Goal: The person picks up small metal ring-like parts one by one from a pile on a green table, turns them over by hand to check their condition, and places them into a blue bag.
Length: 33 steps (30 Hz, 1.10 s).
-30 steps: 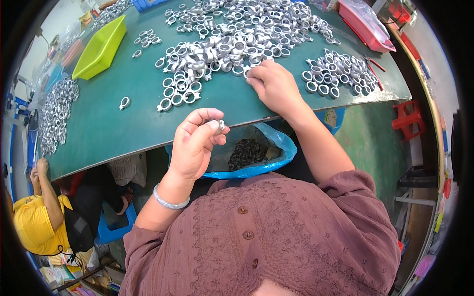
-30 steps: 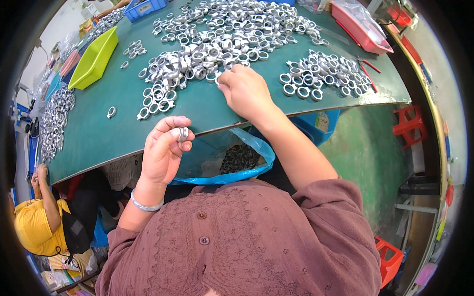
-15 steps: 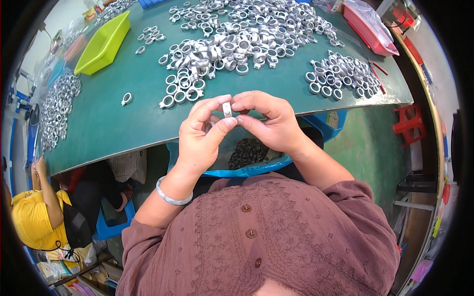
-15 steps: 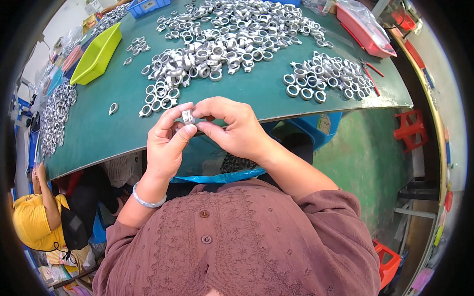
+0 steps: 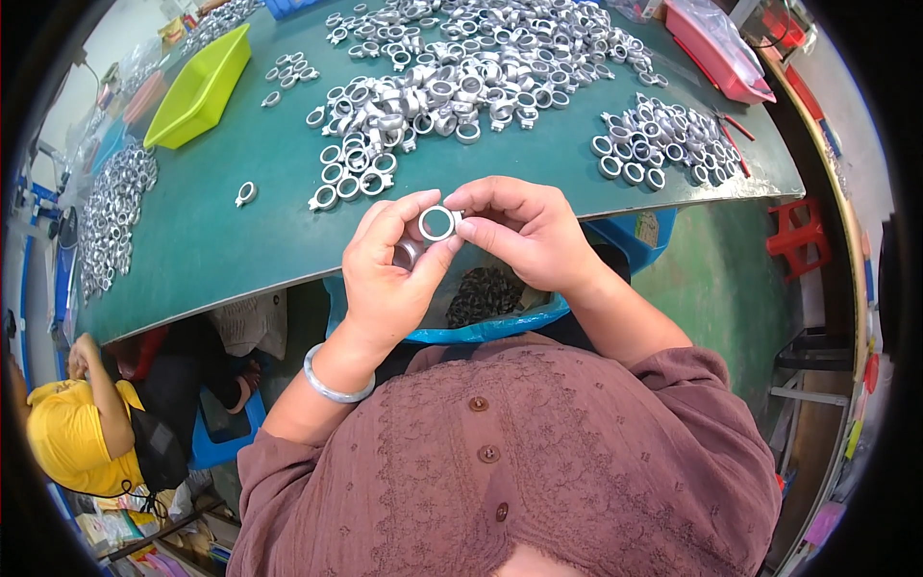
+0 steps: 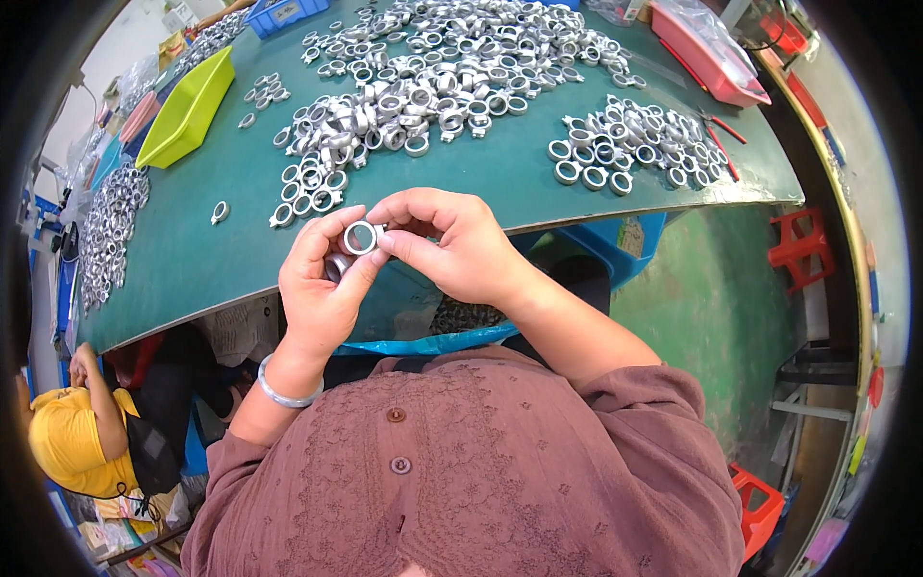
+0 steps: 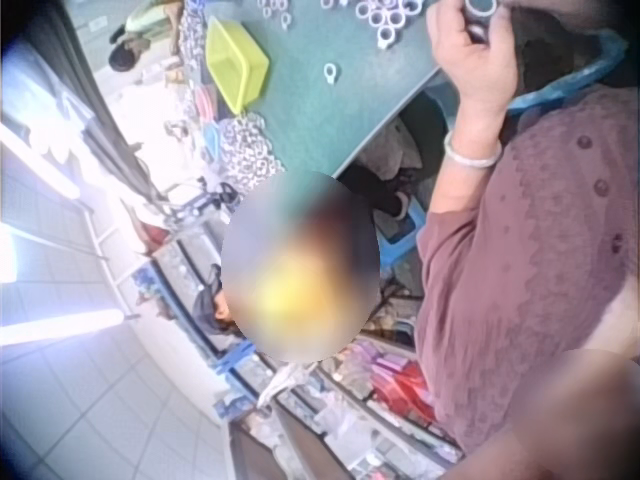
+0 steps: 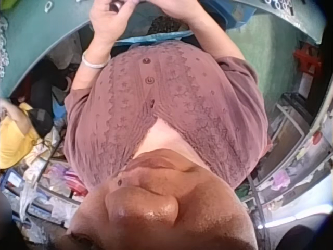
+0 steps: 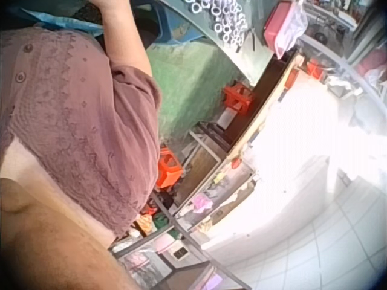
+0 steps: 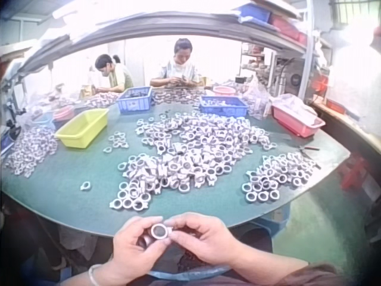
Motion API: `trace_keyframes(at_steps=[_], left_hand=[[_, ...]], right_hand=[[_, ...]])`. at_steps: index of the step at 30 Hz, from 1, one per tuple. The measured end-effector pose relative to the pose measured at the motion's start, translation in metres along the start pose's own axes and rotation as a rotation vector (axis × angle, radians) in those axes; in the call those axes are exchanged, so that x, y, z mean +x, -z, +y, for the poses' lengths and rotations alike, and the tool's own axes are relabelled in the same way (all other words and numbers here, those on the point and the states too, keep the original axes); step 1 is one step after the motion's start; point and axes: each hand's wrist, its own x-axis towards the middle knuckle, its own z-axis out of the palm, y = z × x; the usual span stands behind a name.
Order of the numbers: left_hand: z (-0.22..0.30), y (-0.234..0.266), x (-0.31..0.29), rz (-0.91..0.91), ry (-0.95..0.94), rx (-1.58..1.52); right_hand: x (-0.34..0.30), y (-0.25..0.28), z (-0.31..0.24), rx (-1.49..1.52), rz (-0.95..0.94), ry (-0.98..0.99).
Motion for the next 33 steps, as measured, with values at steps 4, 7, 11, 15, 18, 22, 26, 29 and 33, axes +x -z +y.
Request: trace_keyframes(at_steps=[4, 7, 11, 15, 18, 22, 26, 29, 33], left_hand=[[-0.003, 0.0, -0.002, 0.001, 0.02, -0.011], [-0.003, 0.001, -0.003, -0.043, 0.097, -0.109], [0.003, 0.0, -0.001, -0.034, 0.182, -0.277], [0.001, 0.0, -0.002, -0.065, 0.225, -0.326], [-0.002, -0.001, -0.003, -0.047, 0.104, -0.237], [0.0, 0.001, -0.004, -0.057, 0.065, -0.15], [-0.002, 0.002, -0.005, -0.047, 0.063, -0.134], [-0.001, 0.003, -0.005, -0.053, 0.051, -0.12], [-0.002, 0.004, -0.006, -0.046, 0.079, -0.133]], right_hand=[[0.0, 0.001, 0.001, 0.084, -0.005, -0.061], [-0.001, 0.0, 0.002, 0.034, 0.028, -0.043], [-0.001, 0.002, 0.004, -0.103, 0.028, 0.068], [0.001, 0.004, 0.004, -0.275, 0.0, 0.3], [-0.002, 0.001, 0.004, -0.194, 0.026, 0.231], [-0.004, 0.001, 0.007, -0.079, 0.038, 0.151], [-0.003, 0.001, 0.007, -0.097, 0.032, 0.158], [-0.001, 0.002, 0.008, -0.104, 0.027, 0.153], [0.01, 0.013, 0.007, -0.303, 0.043, 0.132]])
